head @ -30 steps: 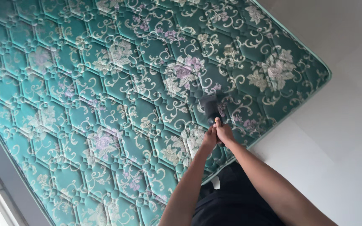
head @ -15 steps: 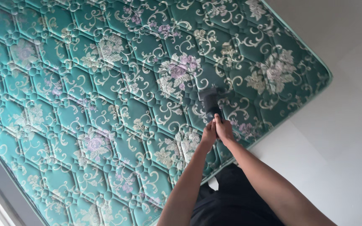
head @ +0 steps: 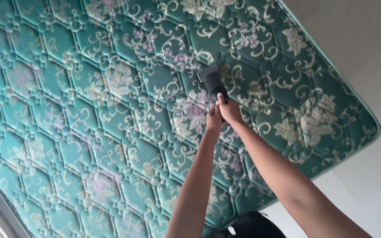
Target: The person uses a handheld vacuum cleaner to clean the surface of a green floral mattress. They move the vacuum head back and forth across the mattress in a systematic pattern, covering the edges and the center area.
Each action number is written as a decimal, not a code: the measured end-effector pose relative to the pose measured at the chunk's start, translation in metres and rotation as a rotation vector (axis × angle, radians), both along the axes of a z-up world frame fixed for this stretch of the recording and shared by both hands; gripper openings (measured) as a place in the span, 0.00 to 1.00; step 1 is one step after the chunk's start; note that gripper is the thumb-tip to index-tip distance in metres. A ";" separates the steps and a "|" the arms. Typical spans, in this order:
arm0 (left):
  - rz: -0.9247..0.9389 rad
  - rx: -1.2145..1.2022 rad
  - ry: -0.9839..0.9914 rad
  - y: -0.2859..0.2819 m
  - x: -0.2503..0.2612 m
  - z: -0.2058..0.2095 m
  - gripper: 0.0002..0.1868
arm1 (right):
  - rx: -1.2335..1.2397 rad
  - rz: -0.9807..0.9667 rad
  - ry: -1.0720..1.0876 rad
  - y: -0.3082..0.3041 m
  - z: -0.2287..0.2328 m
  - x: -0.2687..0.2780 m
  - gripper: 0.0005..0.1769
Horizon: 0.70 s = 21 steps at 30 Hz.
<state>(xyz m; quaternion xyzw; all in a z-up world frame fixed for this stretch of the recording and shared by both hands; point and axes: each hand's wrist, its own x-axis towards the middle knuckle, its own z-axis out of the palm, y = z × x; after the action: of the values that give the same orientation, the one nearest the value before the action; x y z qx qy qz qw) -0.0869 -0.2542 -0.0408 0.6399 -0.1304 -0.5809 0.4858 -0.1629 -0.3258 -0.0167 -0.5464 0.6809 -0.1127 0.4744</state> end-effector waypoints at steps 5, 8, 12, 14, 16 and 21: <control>0.159 -0.099 0.104 -0.059 0.051 -0.020 0.25 | 0.038 0.034 0.064 -0.067 -0.004 0.065 0.44; 0.118 -0.032 0.006 -0.067 0.078 -0.026 0.26 | 0.059 -0.011 0.025 -0.070 -0.004 0.091 0.43; 0.142 -0.057 0.088 -0.049 0.083 -0.034 0.28 | 0.070 -0.028 -0.008 -0.056 -0.001 0.095 0.45; 0.156 -0.029 0.056 -0.041 0.075 -0.031 0.29 | 0.063 -0.033 -0.036 -0.040 0.001 0.087 0.45; 0.083 -0.005 -0.044 -0.027 0.062 -0.024 0.30 | 0.059 -0.017 -0.050 -0.025 0.002 0.074 0.46; -0.006 0.086 -0.095 0.041 0.021 0.012 0.29 | 0.061 -0.004 0.008 0.038 -0.004 0.026 0.51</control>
<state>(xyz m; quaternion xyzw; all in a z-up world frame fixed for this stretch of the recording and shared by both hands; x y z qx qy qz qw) -0.0658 -0.2135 -0.0284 0.6867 -0.1301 -0.5566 0.4492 -0.1372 -0.2882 -0.0204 -0.5310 0.6870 -0.0906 0.4878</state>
